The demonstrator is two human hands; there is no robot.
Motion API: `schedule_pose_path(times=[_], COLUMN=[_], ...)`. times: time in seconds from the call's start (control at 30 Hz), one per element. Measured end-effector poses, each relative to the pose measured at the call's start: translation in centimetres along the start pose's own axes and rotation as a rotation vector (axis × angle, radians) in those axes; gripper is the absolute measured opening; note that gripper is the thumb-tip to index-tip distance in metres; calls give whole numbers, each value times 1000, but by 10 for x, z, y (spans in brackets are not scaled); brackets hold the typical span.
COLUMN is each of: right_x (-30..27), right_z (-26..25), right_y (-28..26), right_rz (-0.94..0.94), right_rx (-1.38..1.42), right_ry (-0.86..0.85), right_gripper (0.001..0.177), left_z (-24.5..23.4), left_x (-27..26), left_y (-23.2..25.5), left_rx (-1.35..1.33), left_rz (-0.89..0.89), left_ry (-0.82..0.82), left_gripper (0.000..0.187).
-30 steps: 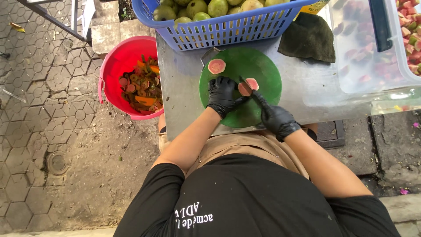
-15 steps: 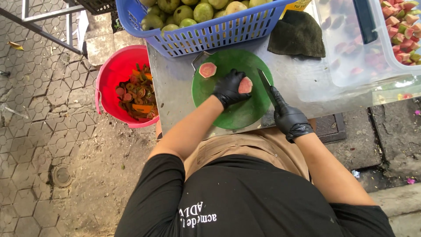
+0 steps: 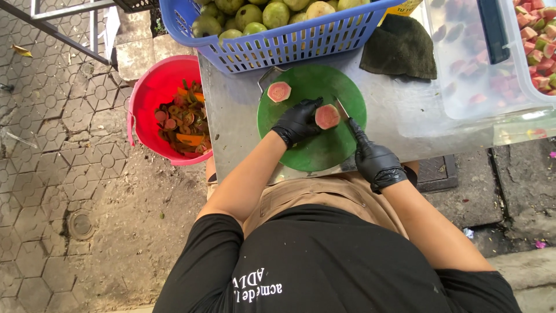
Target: Cutting and preparing guavas for a street food stall.
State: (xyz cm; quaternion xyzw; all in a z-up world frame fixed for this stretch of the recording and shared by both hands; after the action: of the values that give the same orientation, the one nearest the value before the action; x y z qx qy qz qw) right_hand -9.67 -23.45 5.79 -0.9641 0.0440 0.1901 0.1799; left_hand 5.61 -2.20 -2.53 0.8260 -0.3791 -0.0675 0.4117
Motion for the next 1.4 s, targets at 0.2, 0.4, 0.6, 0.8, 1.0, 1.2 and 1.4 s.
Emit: schedule_pose_path(times=[0.2, 0.4, 0.6, 0.8, 1.0, 1.2, 1.4], right_x=[-6, 13, 18, -10, -5, 15, 23], right_z=[0, 4, 1, -10, -1, 8, 18], right_y=[-9, -19, -37, -39, -30, -34, -32], right_rz=[-8, 99, 128, 46, 44, 70, 32], right_rx=[16, -39, -74, -76, -46, 1, 45], right_ry=[-51, -176, -212, -119, -161, -174, -132], right_gripper=[87, 90, 92, 83, 85, 85, 86], left_z=[-11, -7, -17, -31, -17, -14, -13], left_x=[2, 2, 0, -8, -11, -13, -16], left_y=[28, 24, 40, 63, 40, 36, 39], left_rx=[107, 119, 74, 162, 245, 181, 189], left_rz=[-188, -209, -242, -305, -299, -257, -371], left_ry=[-31, -46, -20, 60, 12, 29, -38], left_gripper=[64, 55, 49, 54, 45, 41, 56])
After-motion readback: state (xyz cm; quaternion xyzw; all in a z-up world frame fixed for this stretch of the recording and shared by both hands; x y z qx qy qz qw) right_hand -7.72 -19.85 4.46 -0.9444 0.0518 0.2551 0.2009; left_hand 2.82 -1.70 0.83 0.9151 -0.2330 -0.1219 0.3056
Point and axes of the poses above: each hand's wrist, its own x-axis towards the middle knuckle, its own z-axis out of the palm, y = z × x, the point moved 2 cm from there along x, towards the middle knuckle, and after that the axes turned 1 degree about z, right-handed, at the moved point
